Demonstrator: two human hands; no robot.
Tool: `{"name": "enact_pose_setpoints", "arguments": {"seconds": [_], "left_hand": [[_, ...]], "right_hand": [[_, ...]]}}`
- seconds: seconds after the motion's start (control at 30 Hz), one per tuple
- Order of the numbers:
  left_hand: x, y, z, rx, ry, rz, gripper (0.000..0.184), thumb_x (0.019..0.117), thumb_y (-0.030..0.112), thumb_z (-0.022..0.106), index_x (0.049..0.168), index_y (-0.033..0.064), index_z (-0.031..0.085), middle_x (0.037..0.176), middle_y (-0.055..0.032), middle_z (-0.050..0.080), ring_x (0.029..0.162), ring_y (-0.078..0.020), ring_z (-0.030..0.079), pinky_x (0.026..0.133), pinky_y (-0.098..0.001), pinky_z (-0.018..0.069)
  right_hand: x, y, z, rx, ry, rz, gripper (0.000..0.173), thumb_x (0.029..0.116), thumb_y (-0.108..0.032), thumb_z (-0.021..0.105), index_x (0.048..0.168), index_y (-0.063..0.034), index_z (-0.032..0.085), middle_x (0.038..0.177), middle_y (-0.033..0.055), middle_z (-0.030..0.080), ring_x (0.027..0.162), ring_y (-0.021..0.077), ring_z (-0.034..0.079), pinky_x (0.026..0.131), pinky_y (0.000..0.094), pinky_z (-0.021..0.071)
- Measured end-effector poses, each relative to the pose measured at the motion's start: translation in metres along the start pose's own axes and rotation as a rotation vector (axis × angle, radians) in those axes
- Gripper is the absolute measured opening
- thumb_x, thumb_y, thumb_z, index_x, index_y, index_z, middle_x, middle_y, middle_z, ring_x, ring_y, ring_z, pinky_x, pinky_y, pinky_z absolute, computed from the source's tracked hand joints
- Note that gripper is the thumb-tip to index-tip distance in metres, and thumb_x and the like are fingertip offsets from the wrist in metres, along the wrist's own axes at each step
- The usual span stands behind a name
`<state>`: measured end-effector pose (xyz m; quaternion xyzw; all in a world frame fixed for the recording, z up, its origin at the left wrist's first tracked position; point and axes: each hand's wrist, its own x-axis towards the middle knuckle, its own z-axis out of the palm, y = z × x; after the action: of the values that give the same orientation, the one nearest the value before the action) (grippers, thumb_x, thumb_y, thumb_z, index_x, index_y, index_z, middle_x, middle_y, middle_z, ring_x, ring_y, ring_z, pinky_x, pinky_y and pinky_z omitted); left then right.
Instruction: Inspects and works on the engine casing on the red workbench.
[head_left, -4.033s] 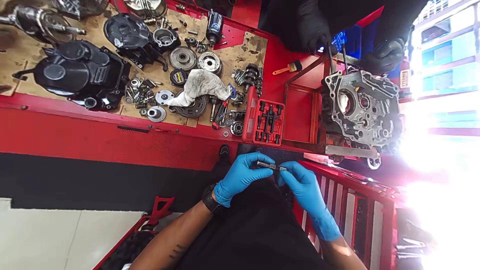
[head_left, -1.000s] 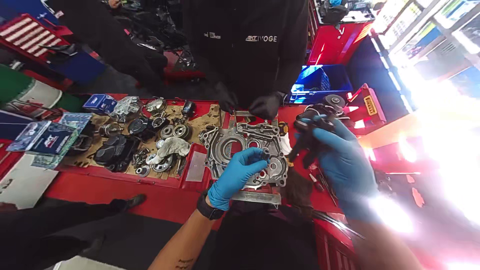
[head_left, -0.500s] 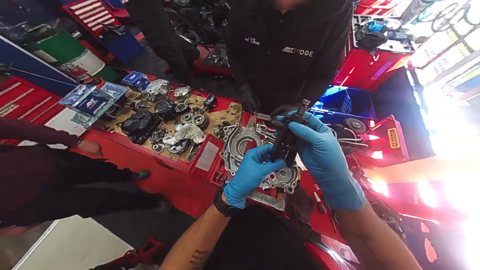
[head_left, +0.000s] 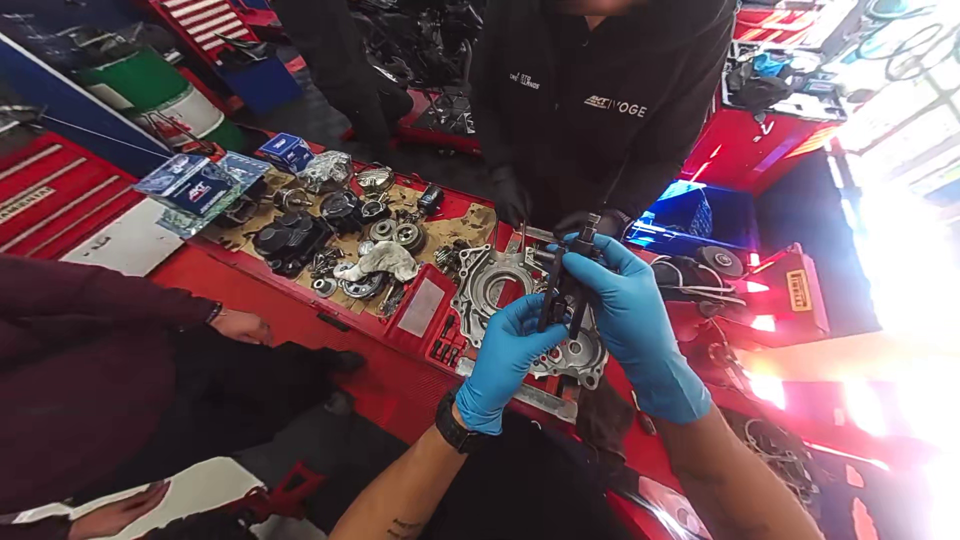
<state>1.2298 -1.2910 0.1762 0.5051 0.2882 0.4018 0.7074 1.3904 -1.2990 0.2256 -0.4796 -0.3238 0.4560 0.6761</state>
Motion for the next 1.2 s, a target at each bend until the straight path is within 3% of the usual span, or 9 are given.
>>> {"name": "enact_pose_setpoints", "arguments": {"seconds": [0.17, 0.4, 0.57, 0.73, 0.87, 0.97, 1.1, 1.2], "left_hand": [[-0.005, 0.000, 0.000, 0.108, 0.106, 0.017, 0.028, 0.0894, -0.003, 0.071, 0.117, -0.0062, 0.067, 0.099, -0.0105, 0.075, 0.090, -0.0133, 0.073, 0.084, -0.0274, 0.0613], [-0.004, 0.008, -0.008, 0.134, 0.120, -0.069, 0.020, 0.0911, 0.003, 0.072, 0.111, -0.0029, 0.071, 0.094, -0.0091, 0.075, 0.086, -0.0124, 0.071, 0.081, -0.0264, 0.0597], [-0.003, 0.006, -0.019, 0.012, 0.051, -0.183, 0.017, 0.0904, 0.000, 0.072, 0.107, -0.0032, 0.072, 0.095, -0.0103, 0.074, 0.088, -0.0140, 0.070, 0.082, -0.0291, 0.0591], [-0.007, 0.001, -0.010, 0.085, 0.142, -0.077, 0.016, 0.0888, 0.000, 0.074, 0.105, -0.0026, 0.073, 0.090, -0.0087, 0.074, 0.082, -0.0125, 0.070, 0.077, -0.0264, 0.0591], [-0.009, -0.006, -0.009, 0.081, 0.133, -0.028, 0.018, 0.0882, -0.001, 0.074, 0.106, -0.0028, 0.072, 0.090, -0.0077, 0.073, 0.081, -0.0112, 0.069, 0.074, -0.0252, 0.0588], [-0.008, -0.014, -0.009, 0.042, 0.123, 0.023, 0.019, 0.0893, -0.002, 0.072, 0.108, -0.0036, 0.070, 0.092, -0.0077, 0.073, 0.082, -0.0106, 0.069, 0.075, -0.0245, 0.0584], [-0.010, -0.018, -0.010, 0.012, 0.140, 0.052, 0.017, 0.0899, -0.001, 0.071, 0.107, -0.0040, 0.070, 0.092, -0.0075, 0.072, 0.081, -0.0103, 0.068, 0.074, -0.0241, 0.0578], [-0.011, -0.018, -0.012, 0.006, 0.124, 0.058, 0.017, 0.0898, -0.001, 0.072, 0.107, -0.0038, 0.070, 0.091, -0.0065, 0.072, 0.081, -0.0092, 0.067, 0.074, -0.0236, 0.0577]], "right_hand": [[-0.003, 0.006, 0.007, -0.067, -0.011, 0.052, 0.032, 0.0935, -0.008, 0.071, 0.124, 0.0018, 0.067, 0.099, 0.0147, 0.073, 0.082, 0.0197, 0.072, 0.073, 0.0313, 0.0620], [-0.006, 0.008, 0.012, -0.134, -0.073, 0.012, 0.032, 0.0961, -0.007, 0.067, 0.127, 0.0010, 0.068, 0.106, 0.0128, 0.074, 0.089, 0.0184, 0.073, 0.080, 0.0314, 0.0627], [-0.009, 0.005, 0.004, -0.176, -0.305, 0.029, 0.035, 0.0972, -0.004, 0.063, 0.131, 0.0005, 0.066, 0.114, 0.0121, 0.073, 0.099, 0.0179, 0.072, 0.088, 0.0321, 0.0608], [-0.015, 0.013, 0.008, -0.126, -0.186, 0.023, 0.029, 0.1036, -0.010, 0.055, 0.127, 0.0018, 0.068, 0.110, 0.0139, 0.073, 0.094, 0.0195, 0.071, 0.083, 0.0339, 0.0609], [-0.016, 0.014, 0.003, -0.129, -0.195, -0.094, 0.042, 0.1114, -0.016, 0.034, 0.123, 0.0051, 0.069, 0.122, 0.0152, 0.072, 0.113, 0.0221, 0.068, 0.100, 0.0371, 0.0560], [-0.014, 0.011, 0.009, -0.019, -0.218, -0.151, 0.038, 0.1090, -0.008, 0.034, 0.131, 0.0093, 0.059, 0.126, 0.0192, 0.069, 0.118, 0.0261, 0.067, 0.104, 0.0393, 0.0544], [-0.013, 0.012, 0.014, 0.083, -0.165, -0.119, 0.027, 0.1054, -0.004, 0.041, 0.120, 0.0088, 0.060, 0.117, 0.0230, 0.071, 0.111, 0.0284, 0.070, 0.099, 0.0399, 0.0568], [-0.013, 0.012, 0.015, 0.055, -0.171, -0.146, 0.025, 0.1048, -0.004, 0.041, 0.119, 0.0078, 0.058, 0.114, 0.0229, 0.071, 0.109, 0.0288, 0.071, 0.098, 0.0402, 0.0574]]}}
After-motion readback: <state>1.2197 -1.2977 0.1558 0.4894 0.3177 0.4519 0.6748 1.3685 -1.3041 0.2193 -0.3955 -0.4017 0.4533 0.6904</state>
